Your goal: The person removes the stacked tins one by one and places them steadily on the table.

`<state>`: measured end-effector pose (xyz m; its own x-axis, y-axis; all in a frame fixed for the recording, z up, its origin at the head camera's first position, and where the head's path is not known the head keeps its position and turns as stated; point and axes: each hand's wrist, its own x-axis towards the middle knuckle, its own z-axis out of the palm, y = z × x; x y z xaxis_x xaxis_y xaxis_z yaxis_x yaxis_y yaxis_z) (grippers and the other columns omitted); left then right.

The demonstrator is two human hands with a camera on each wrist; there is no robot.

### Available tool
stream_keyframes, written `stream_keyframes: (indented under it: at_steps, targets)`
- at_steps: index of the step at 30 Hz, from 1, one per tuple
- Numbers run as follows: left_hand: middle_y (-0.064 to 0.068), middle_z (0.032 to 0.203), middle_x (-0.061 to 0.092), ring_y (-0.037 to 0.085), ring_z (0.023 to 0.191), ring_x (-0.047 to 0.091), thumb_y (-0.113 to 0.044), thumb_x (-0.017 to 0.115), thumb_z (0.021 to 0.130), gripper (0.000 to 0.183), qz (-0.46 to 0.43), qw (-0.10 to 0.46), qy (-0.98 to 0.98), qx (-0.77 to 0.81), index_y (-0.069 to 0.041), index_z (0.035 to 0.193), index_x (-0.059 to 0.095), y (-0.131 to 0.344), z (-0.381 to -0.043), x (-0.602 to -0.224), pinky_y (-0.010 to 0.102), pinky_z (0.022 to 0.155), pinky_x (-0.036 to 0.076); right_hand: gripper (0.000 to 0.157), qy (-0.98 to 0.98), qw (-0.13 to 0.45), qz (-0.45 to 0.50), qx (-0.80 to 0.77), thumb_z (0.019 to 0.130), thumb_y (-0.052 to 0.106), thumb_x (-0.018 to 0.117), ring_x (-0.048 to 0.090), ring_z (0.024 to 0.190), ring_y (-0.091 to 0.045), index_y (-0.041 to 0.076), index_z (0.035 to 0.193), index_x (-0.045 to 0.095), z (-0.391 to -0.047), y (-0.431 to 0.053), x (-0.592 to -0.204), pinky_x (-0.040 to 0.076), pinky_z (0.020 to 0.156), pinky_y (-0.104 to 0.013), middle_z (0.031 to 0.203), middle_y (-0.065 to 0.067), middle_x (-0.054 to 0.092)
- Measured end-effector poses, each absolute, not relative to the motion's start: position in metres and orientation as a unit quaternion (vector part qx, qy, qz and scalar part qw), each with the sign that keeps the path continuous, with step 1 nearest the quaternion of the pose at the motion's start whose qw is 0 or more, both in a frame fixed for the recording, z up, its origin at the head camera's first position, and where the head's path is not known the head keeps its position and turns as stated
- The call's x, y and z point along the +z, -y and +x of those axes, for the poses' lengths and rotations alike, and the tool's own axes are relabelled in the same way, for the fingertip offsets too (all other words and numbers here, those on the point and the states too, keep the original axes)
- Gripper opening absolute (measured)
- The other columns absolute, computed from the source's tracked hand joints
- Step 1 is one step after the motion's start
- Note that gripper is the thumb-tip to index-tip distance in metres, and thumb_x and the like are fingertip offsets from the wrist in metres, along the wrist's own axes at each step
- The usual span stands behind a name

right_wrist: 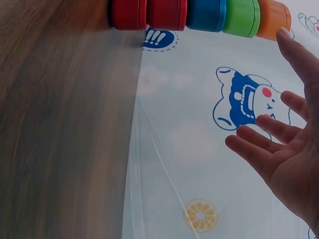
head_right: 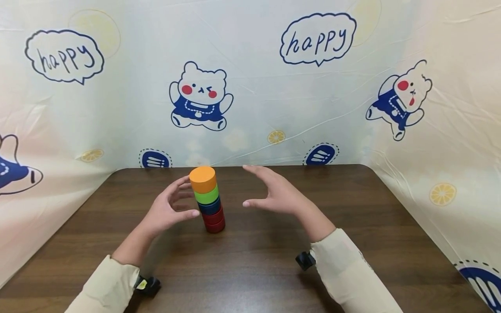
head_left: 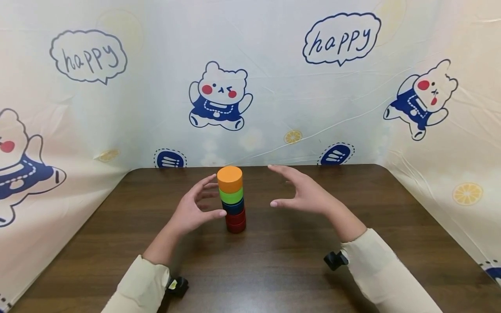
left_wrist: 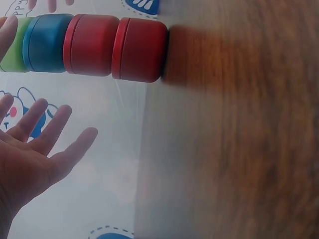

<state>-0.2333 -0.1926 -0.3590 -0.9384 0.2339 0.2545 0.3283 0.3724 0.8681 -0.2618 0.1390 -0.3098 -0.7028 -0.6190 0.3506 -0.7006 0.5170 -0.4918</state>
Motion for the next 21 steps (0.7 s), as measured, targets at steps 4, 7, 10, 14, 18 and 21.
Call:
stream_keyframes:
  at_steps: [4,7,10,14,18,21]
  targets:
    - [0.004,0.143,0.048,0.029,0.125,0.051,-0.033,0.085,0.076,0.088,-0.163,0.043,0.825,-0.54,-0.035,0.149,0.035,0.19,-0.231,-0.36,0.059,0.097,0.045,0.086,0.854,0.066,0.386,0.342,0.079,0.036,0.082,0.04,0.137,-0.024,0.021,0.15,0.038,-0.263,-0.133,-0.31,0.046,0.1,-0.044,0.152,-0.002,0.039]
    - [0.003,0.142,0.048,0.029,0.124,0.052,-0.033,0.085,0.076,0.087,-0.163,0.044,0.823,-0.542,-0.034,0.148,0.037,0.188,-0.23,-0.36,0.056,0.095,0.047,0.084,0.847,0.065,0.386,0.36,0.078,0.033,0.083,0.041,0.136,-0.024,0.02,0.149,0.04,-0.263,-0.129,-0.31,0.047,0.1,-0.044,0.151,-0.001,0.04]
    - [0.003,0.14,0.049,0.029,0.122,0.053,-0.033,0.086,0.074,0.087,-0.164,0.044,0.822,-0.544,-0.034,0.147,0.038,0.187,-0.231,-0.361,0.052,0.093,0.05,0.082,0.842,0.067,0.385,0.372,0.078,0.031,0.083,0.043,0.135,-0.024,0.019,0.148,0.042,-0.262,-0.125,-0.308,0.047,0.099,-0.041,0.15,-0.001,0.042]
    - [0.002,0.139,0.05,0.028,0.121,0.055,-0.033,0.087,0.073,0.087,-0.161,0.043,0.818,-0.551,-0.033,0.146,0.04,0.186,-0.233,-0.363,0.046,0.09,0.053,0.08,0.839,0.065,0.38,0.383,0.079,0.028,0.083,0.045,0.133,-0.024,0.018,0.147,0.044,-0.261,-0.12,-0.306,0.048,0.098,-0.04,0.149,-0.002,0.043]
    - [0.003,0.139,0.05,0.028,0.119,0.056,-0.03,0.088,0.072,0.088,-0.155,0.039,0.815,-0.557,-0.032,0.146,0.041,0.186,-0.234,-0.364,0.041,0.087,0.055,0.077,0.833,0.057,0.38,0.397,0.079,0.027,0.083,0.046,0.131,-0.024,0.017,0.146,0.045,-0.26,-0.114,-0.304,0.047,0.099,-0.04,0.148,-0.002,0.045]
    - [0.004,0.139,0.05,0.028,0.118,0.057,-0.026,0.088,0.073,0.087,-0.156,0.039,0.812,-0.56,-0.03,0.146,0.041,0.186,-0.234,-0.364,0.039,0.084,0.056,0.075,0.823,0.057,0.39,0.41,0.08,0.024,0.083,0.048,0.13,-0.025,0.016,0.145,0.047,-0.26,-0.108,-0.303,0.048,0.098,-0.041,0.146,-0.003,0.047]
